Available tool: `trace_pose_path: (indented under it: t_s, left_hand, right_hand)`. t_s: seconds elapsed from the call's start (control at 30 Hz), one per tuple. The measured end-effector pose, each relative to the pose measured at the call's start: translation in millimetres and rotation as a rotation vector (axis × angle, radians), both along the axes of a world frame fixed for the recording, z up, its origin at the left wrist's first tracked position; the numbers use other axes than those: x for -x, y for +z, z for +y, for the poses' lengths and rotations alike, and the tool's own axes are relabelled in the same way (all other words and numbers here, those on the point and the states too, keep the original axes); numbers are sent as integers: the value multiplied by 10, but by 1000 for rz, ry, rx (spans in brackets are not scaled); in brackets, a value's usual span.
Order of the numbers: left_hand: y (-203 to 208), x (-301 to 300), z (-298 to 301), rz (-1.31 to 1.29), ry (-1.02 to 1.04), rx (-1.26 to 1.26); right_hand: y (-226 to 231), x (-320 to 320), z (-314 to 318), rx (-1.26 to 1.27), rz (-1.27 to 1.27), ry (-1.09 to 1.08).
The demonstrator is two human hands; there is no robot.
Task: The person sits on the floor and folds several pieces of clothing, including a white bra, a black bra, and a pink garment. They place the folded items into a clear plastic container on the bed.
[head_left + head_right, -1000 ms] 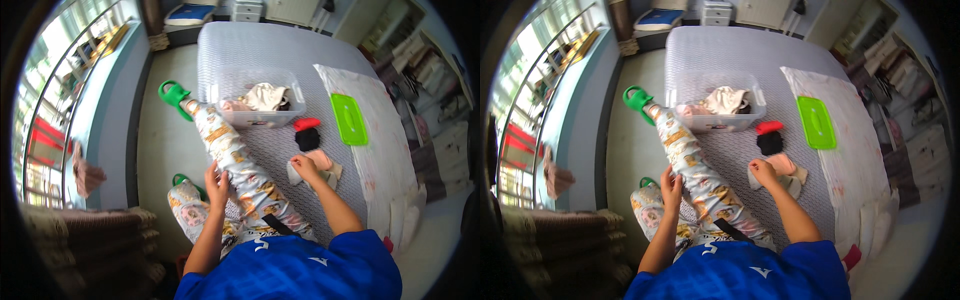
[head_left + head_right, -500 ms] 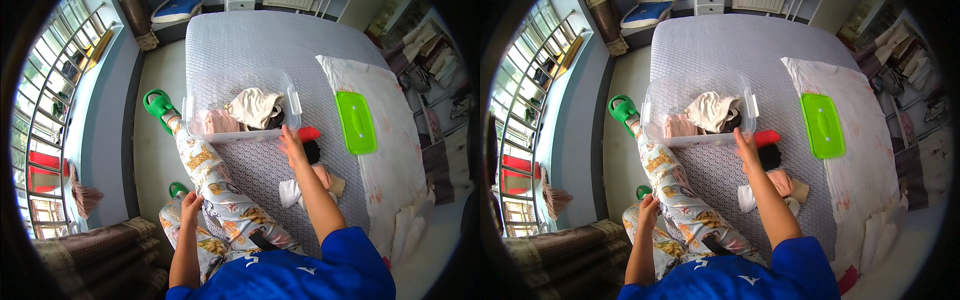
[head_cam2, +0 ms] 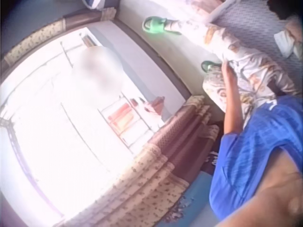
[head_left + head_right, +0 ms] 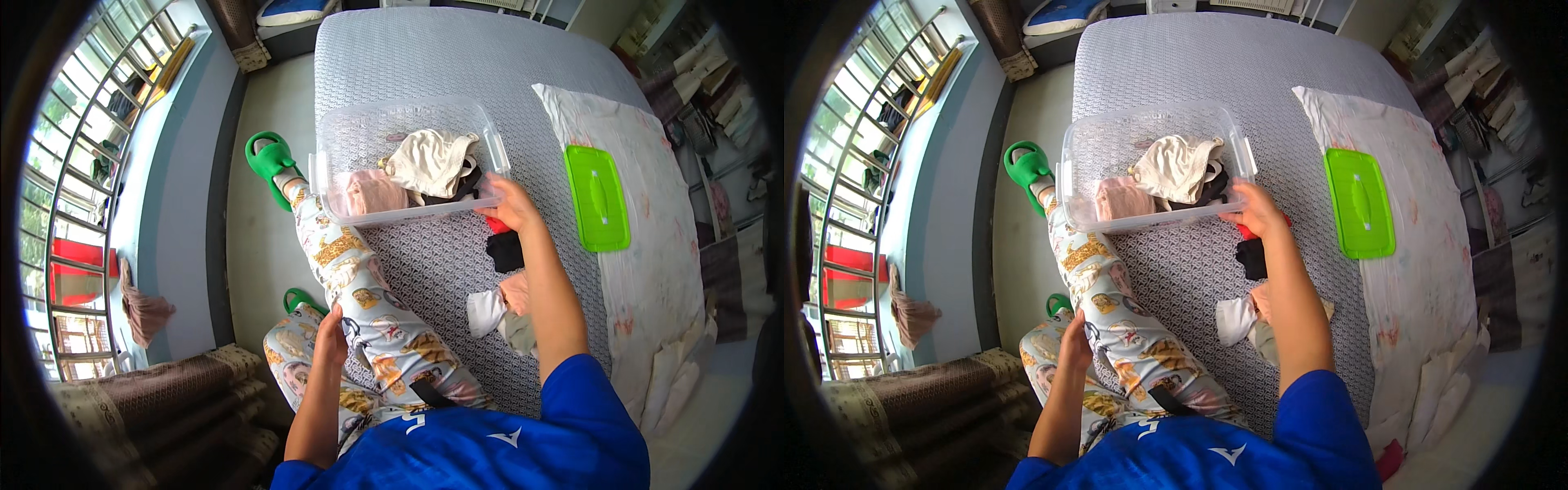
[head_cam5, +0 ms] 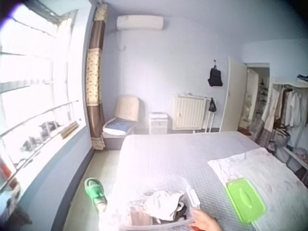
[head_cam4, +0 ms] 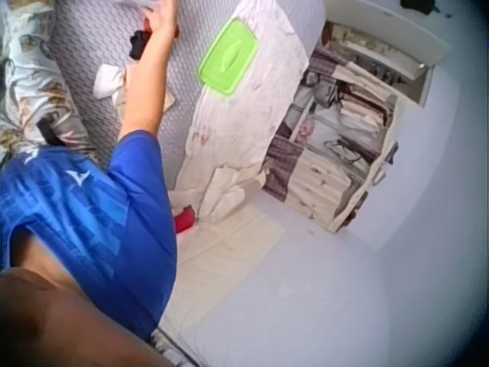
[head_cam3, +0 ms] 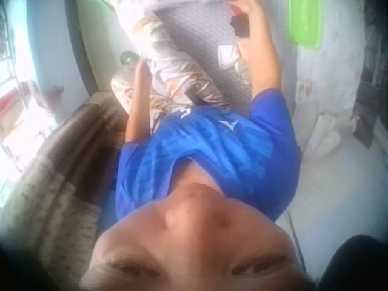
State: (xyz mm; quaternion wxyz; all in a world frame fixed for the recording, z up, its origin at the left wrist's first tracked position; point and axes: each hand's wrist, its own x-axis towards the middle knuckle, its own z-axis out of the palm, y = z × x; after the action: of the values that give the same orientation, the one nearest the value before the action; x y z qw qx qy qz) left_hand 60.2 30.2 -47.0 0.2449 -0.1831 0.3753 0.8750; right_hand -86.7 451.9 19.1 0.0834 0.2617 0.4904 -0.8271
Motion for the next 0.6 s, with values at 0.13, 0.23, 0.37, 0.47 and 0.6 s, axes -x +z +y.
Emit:
trace_pose_path:
  t_s: [0.13,0.23,0.37,0.47,0.6]
  left_hand:
    - [159,165,151,-111,54,-35]
    - [179,174,164,-136,111,6]
    - [105,101,74,-32,76,94]
    - [-16,83,21,6,67,149]
    - [115,89,-20,109,-57,222]
  right_hand:
    - [-117,-182,-148,-33,78,-157]
    - [-100,-274,-301,33,96,-323]
    - [-148,-140,-98,114,119,-568]
    - [-297,25,286,174,104,-616]
    - [-288,7,353,27,63,-611]
